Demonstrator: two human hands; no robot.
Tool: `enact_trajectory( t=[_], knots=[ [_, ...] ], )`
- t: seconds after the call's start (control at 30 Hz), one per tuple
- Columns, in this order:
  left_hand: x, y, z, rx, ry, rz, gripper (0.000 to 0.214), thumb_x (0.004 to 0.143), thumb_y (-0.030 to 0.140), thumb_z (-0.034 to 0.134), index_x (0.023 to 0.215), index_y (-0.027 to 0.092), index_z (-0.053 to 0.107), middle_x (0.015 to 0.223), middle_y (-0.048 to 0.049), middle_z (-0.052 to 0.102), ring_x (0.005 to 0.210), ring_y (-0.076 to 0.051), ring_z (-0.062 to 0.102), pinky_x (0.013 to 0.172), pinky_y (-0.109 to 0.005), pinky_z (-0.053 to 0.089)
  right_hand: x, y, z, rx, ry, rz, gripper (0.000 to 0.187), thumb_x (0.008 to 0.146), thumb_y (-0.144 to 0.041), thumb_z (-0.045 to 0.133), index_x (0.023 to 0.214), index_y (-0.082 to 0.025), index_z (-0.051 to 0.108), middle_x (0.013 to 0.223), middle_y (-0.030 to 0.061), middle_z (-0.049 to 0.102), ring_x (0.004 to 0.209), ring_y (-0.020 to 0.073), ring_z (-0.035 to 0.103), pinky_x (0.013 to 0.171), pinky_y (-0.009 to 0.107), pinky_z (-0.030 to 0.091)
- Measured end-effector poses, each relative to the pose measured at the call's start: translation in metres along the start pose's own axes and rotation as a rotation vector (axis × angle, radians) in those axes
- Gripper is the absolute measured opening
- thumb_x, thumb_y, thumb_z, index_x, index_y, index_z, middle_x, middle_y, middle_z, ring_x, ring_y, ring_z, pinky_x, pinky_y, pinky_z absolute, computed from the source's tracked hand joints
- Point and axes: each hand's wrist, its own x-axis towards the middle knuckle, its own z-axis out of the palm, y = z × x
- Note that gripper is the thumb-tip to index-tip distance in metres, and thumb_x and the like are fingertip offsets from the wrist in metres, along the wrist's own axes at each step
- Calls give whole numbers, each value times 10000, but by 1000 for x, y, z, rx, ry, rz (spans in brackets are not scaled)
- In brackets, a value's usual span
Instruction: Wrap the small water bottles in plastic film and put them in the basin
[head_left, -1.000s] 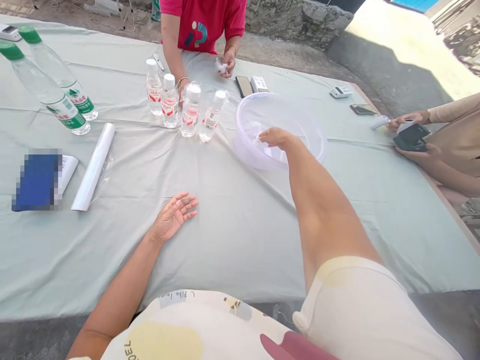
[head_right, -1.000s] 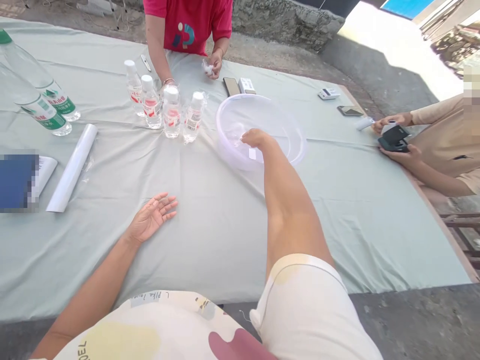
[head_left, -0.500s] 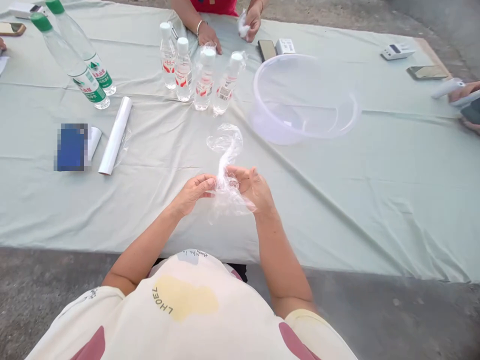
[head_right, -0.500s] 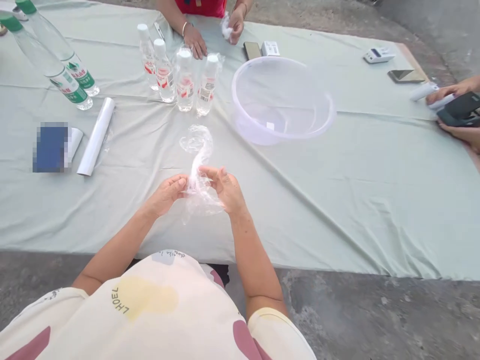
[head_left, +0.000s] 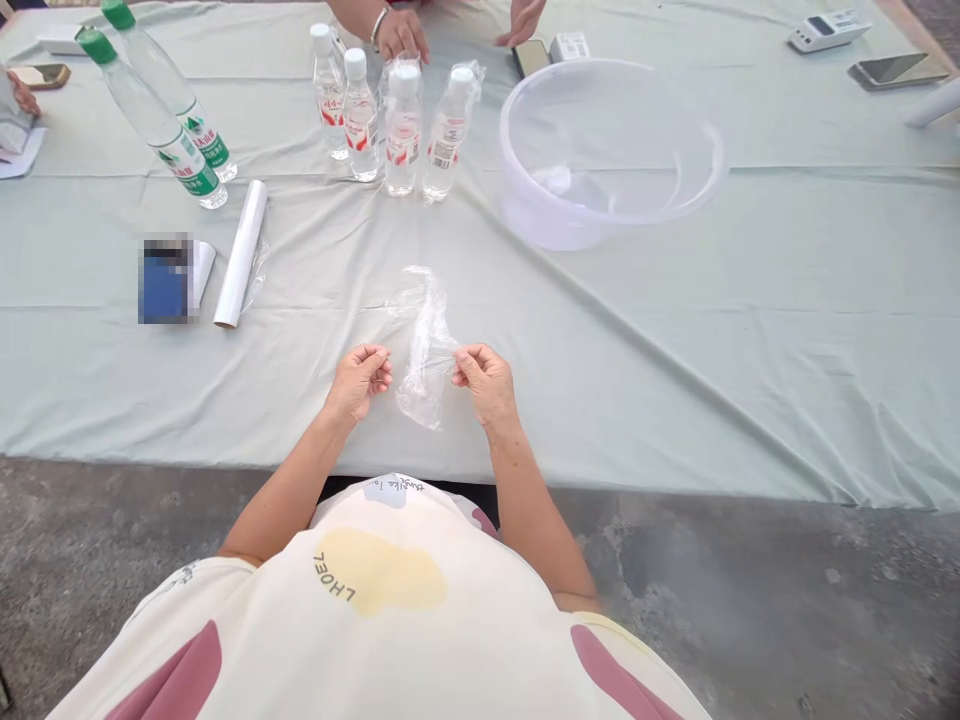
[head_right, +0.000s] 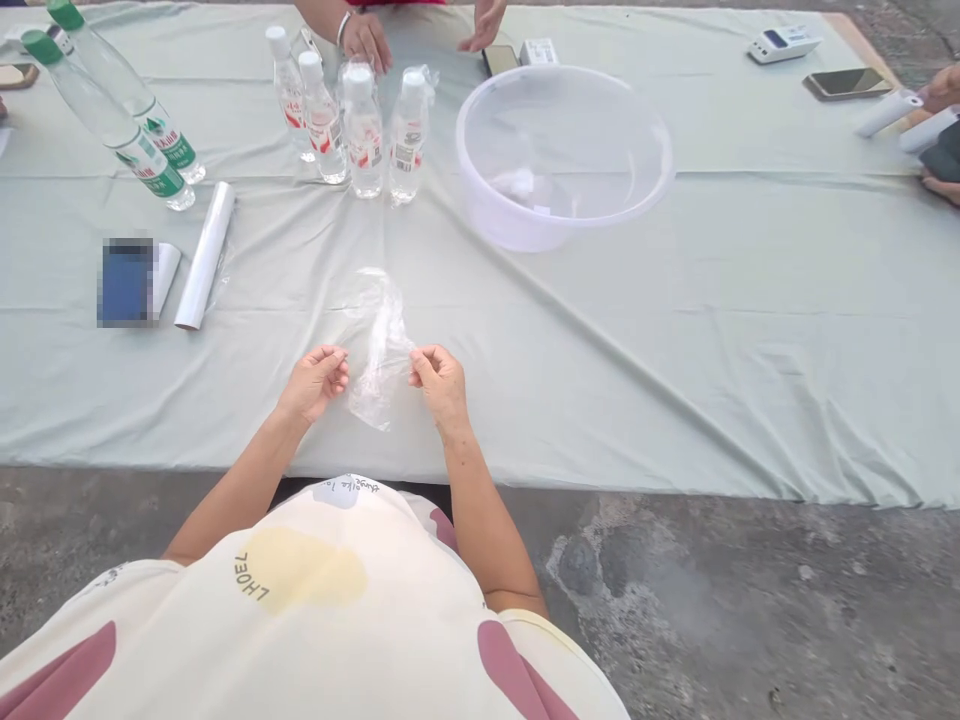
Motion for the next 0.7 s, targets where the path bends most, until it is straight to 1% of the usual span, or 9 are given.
enact_trajectory(
  t=[0.13, 0.27, 0.33, 0.4, 0.47, 0.5, 0.53, 0.6, 0.7],
  knots=[
    [-4, 5, -10, -25, 48, 13, 231, 730, 295, 777, 835, 174, 609, 750, 8, 636, 665, -110, 648, 598, -227, 495, -2, 2, -12, 175, -16, 65, 283, 704, -446, 771, 728, -217, 606, 744, -23, 604, 695, 106, 590, 665, 236, 484],
    [-1, 5, 6, 61, -87, -16, 249, 805, 324, 757, 977, 169, 666, 998, -66, 698, 964, -179, 693, 868, -323, 542, -9, -5, -19, 476, -216, 115, 316, 672, -390, 760, 677, -223, 492, 1113, 33, 703, 1025, 208, 661, 807, 328, 548],
    [4, 4, 21, 87, -222, -101, 330, 820, 427, 753, 1017, 173, 675, 1049, -90, 706, 1017, -204, 682, 891, -343, 535, -13, -10, -21, 541, -305, 91, 341, 679, -403, 721, 669, -223, 432, 1247, 38, 680, 1079, 244, 659, 816, 384, 560],
    [9, 2, 35, 57, -435, -233, 459, 808, 583, 721, 994, 165, 681, 1021, -113, 721, 1010, -246, 688, 845, -362, 549, -15, -12, -24, 538, -358, 60, 352, 682, -427, 685, 670, -224, 399, 1300, 45, 662, 1054, 263, 673, 766, 406, 568],
    [13, 2, 46, -16, -635, -322, 535, 763, 664, 720, 934, 158, 683, 958, -115, 731, 960, -270, 702, 782, -366, 564, -16, -11, -27, 517, -391, 59, 341, 684, -433, 668, 678, -227, 397, 1215, 58, 696, 998, 273, 696, 705, 401, 571],
    [14, 2, 50, -59, -686, -323, 511, 738, 636, 760, 902, 159, 680, 942, -105, 735, 934, -263, 707, 769, -359, 568, -15, -10, -30, 511, -393, 69, 327, 690, -425, 668, 684, -230, 406, 1128, 59, 718, 972, 270, 706, 677, 384, 571],
    [16, 2, 52, -100, -694, -301, 455, 714, 563, 815, 871, 161, 671, 943, -92, 739, 915, -249, 711, 769, -351, 572, -14, -8, -32, 509, -379, 81, 315, 697, -413, 672, 690, -231, 416, 1044, 53, 728, 945, 259, 713, 649, 355, 567],
    [19, 4, 51, -157, -622, -239, 356, 669, 366, 891, 831, 165, 644, 970, -64, 744, 894, -217, 718, 771, -329, 576, -10, -2, -40, 512, -302, 97, 303, 706, -386, 690, 693, -229, 431, 968, 39, 733, 874, 215, 719, 592, 288, 552],
    [25, 10, 39, -162, -452, -197, 342, 633, 199, 896, 800, 167, 599, 930, -38, 737, 803, -173, 723, 662, -261, 552, -4, 7, -54, 509, -156, 80, 319, 695, -351, 729, 681, -219, 438, 1033, 29, 742, 771, 145, 702, 557, 231, 550]
  ],
)
